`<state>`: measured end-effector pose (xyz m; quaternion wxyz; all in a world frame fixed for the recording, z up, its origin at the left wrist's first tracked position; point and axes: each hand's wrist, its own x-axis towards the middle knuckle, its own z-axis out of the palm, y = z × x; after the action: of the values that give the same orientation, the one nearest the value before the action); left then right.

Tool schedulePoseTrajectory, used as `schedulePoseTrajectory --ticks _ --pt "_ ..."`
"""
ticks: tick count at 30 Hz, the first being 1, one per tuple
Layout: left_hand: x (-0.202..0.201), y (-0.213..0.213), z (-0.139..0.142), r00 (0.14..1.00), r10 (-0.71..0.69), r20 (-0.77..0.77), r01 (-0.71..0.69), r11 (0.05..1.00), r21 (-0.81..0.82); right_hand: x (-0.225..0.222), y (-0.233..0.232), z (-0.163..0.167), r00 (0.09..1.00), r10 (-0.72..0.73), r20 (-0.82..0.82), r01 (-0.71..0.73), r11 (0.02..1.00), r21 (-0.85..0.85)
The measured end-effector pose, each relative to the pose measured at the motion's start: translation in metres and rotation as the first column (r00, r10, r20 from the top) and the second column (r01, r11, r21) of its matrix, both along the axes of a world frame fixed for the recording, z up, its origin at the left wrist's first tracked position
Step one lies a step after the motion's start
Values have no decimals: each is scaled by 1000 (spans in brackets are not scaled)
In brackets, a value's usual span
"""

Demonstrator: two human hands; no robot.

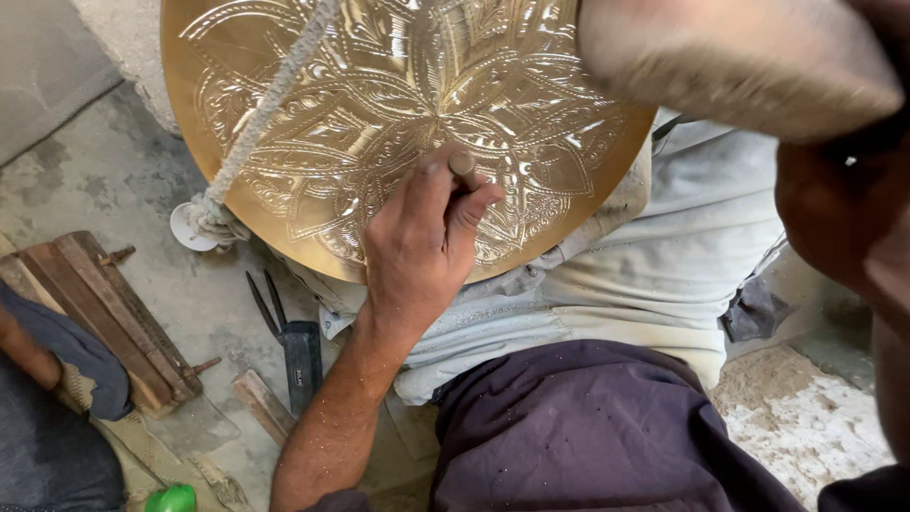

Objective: The person sits on the floor holding a steel punch against an ornate brass plate and strikes the punch with a wooden mallet to deepen the embossed floral pattern, repeatedly repositioning the punch across different parts of the design. At the end the person sets the tools aside and picks up a cup of tea.

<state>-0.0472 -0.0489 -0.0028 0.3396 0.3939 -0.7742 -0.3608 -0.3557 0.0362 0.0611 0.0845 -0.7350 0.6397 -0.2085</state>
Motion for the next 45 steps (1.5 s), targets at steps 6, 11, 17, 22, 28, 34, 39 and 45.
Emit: schedulePoseTrajectory --ticks 6,11,17,22,28,34,39,45 --pt "3 6 -3 996 14 90 0 987 -159 32 -31 40 996 -85 6 81 967 242" --pt "3 -2 -12 982 -99 162 119 986 -115 43 -40 59 990 34 -134 -13 989 149" --pt "-3 -20 -6 932 -276 235 301 950 -81 39 -23 43 970 -33 -240 77 981 175" --pt "-4 -27 9 909 -375 183 388 921 -38 29 11 18 957 -109 -269 153 977 147" --pt "-9 -30 10 875 -420 240 432 902 3 25 29 1 967 -199 157 170 969 182" --pt "-6 -25 3 905 -392 168 403 914 -38 29 18 20 972 -84 -221 107 990 94" --pt "-3 -18 -4 946 -283 156 291 956 -33 26 9 24 973 -104 -208 127 987 100" --pt "0 -15 -3 960 -246 132 261 959 -107 24 10 22 984 -126 -128 138 987 87"
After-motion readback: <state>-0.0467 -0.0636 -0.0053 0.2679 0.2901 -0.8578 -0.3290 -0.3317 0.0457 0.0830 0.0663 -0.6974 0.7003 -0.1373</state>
